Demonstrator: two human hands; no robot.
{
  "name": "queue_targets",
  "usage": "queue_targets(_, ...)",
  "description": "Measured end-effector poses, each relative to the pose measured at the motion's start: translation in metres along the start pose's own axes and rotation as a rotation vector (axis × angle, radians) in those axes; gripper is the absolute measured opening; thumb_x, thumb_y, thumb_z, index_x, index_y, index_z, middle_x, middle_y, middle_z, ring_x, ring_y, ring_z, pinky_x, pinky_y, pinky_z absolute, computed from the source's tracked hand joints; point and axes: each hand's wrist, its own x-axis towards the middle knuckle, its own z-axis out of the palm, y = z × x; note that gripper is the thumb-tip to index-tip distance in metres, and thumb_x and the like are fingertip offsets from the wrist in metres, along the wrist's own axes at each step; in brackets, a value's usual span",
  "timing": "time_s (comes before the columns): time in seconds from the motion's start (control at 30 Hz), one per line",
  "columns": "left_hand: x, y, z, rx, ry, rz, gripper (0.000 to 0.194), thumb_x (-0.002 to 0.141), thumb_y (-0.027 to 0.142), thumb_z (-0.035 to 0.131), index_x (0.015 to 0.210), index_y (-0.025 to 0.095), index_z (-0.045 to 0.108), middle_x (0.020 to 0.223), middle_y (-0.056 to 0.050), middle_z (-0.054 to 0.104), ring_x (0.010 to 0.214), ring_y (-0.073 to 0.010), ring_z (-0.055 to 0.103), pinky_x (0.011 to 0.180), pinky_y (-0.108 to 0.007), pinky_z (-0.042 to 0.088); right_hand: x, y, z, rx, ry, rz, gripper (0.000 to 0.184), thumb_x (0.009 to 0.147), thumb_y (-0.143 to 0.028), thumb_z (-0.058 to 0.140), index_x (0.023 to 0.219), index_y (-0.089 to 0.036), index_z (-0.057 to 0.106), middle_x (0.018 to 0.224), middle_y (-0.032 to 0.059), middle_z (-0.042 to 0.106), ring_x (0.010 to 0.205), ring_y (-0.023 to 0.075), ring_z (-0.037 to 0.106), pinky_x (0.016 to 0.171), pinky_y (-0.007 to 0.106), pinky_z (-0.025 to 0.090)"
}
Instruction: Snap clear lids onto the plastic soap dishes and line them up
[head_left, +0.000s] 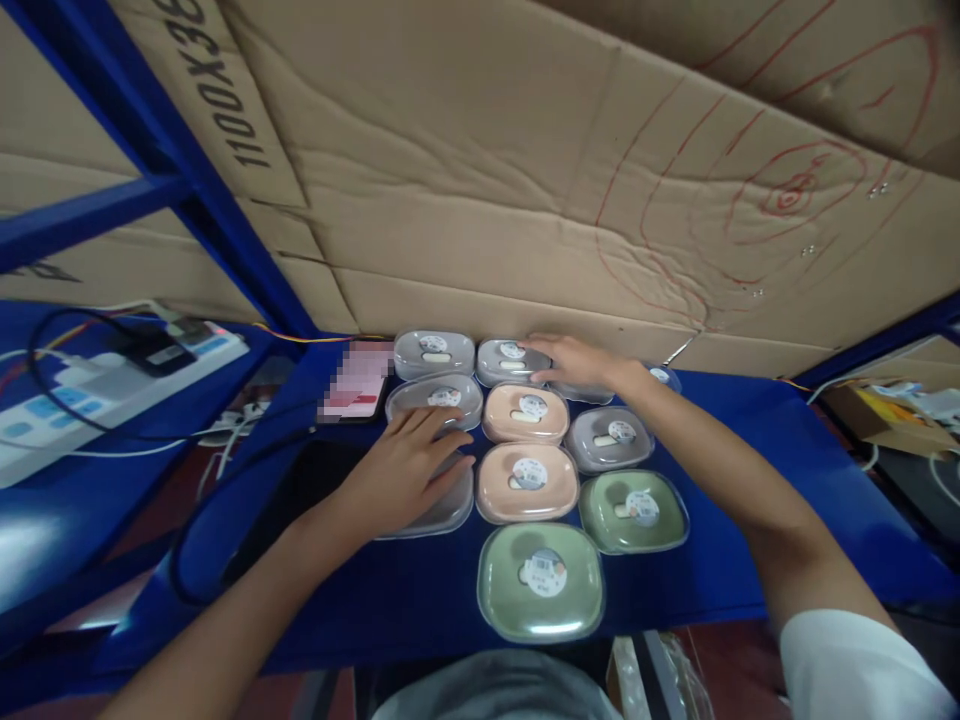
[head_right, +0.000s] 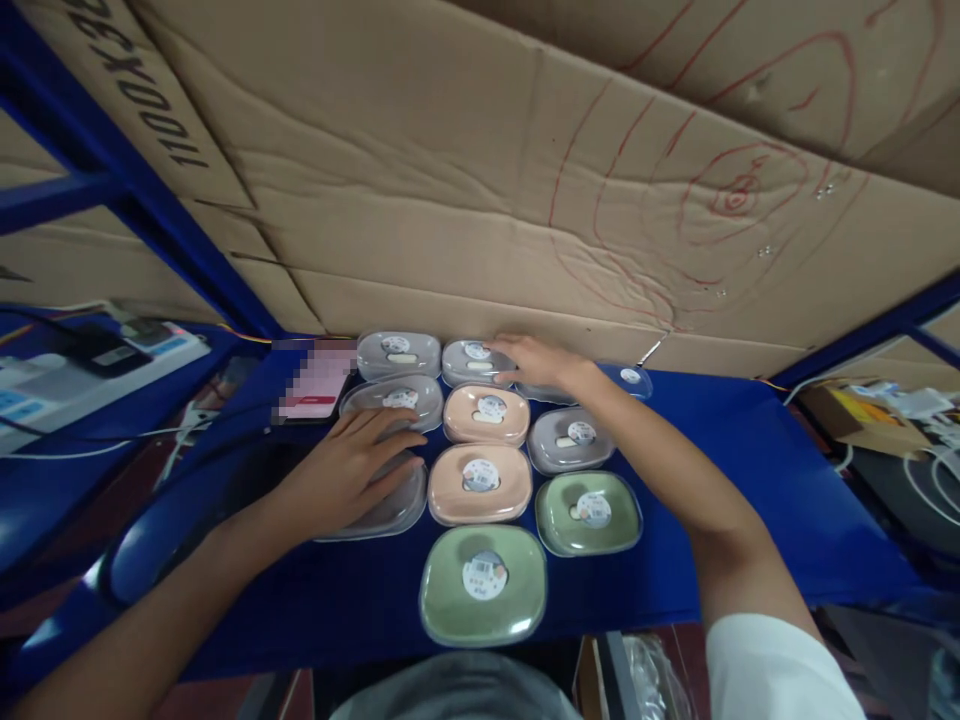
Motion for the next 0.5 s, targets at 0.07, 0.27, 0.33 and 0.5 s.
queue_targets(0.07, 0.0, 0.001, 0.0, 0.01, 0.012, -0.001, 0.036, 0.111, 0.038, 0.047, 0.125, 0.019, 0.075, 0.139, -0.016, 0.066, 0.131, -0.0352, 0.061, 0.11, -0.056, 0.05, 0.0, 0.0, -0.005, 0.035, 0.004, -0.03, 0.054, 0.106, -0.037, 0.059, 0.158, -0.022, 0.056, 0.159, 0.0136, 0.059, 0.146, 0.0306, 0.058, 0.125, 0.052, 0.045)
queue_targets(0.27, 0.001, 0.004, -0.001, 0.025, 0.013, 0.004, 0.036, 0.11, 0.037, 0.047, 0.123, 0.019, 0.075, 0.137, -0.016, 0.066, 0.127, -0.0344, 0.062, 0.108, -0.054, 0.051, 0.003, -0.013, -0.003, -0.029, 0.004, 0.01, 0.068, 0.097, -0.047, 0.073, 0.156, -0.019, 0.056, 0.156, 0.0176, 0.06, 0.142, 0.0359, 0.061, 0.121, 0.054, 0.047)
queue_targets(0.33, 0.001, 0.004, -0.001, 0.026, 0.011, 0.001, 0.035, 0.111, 0.037, 0.047, 0.123, 0.019, 0.075, 0.136, -0.015, 0.066, 0.126, -0.0338, 0.062, 0.108, -0.053, 0.051, 0.005, -0.016, -0.002, -0.063, 0.007, 0.04, 0.075, 0.092, -0.044, 0.08, 0.158, -0.019, 0.054, 0.157, 0.0193, 0.058, 0.143, 0.0389, 0.059, 0.121, 0.057, 0.046)
queue_targets(0.5, 0.0, 0.004, 0.0, 0.008, 0.014, -0.012, 0.034, 0.11, 0.037, 0.049, 0.122, 0.019, 0.075, 0.137, -0.015, 0.066, 0.126, -0.0348, 0.061, 0.108, -0.054, 0.051, 0.004, -0.016, -0.011, -0.015, -0.024, 0.04, 0.064, 0.103, -0.05, 0.064, 0.157, -0.017, 0.053, 0.158, 0.0169, 0.059, 0.143, 0.0343, 0.06, 0.123, 0.051, 0.046)
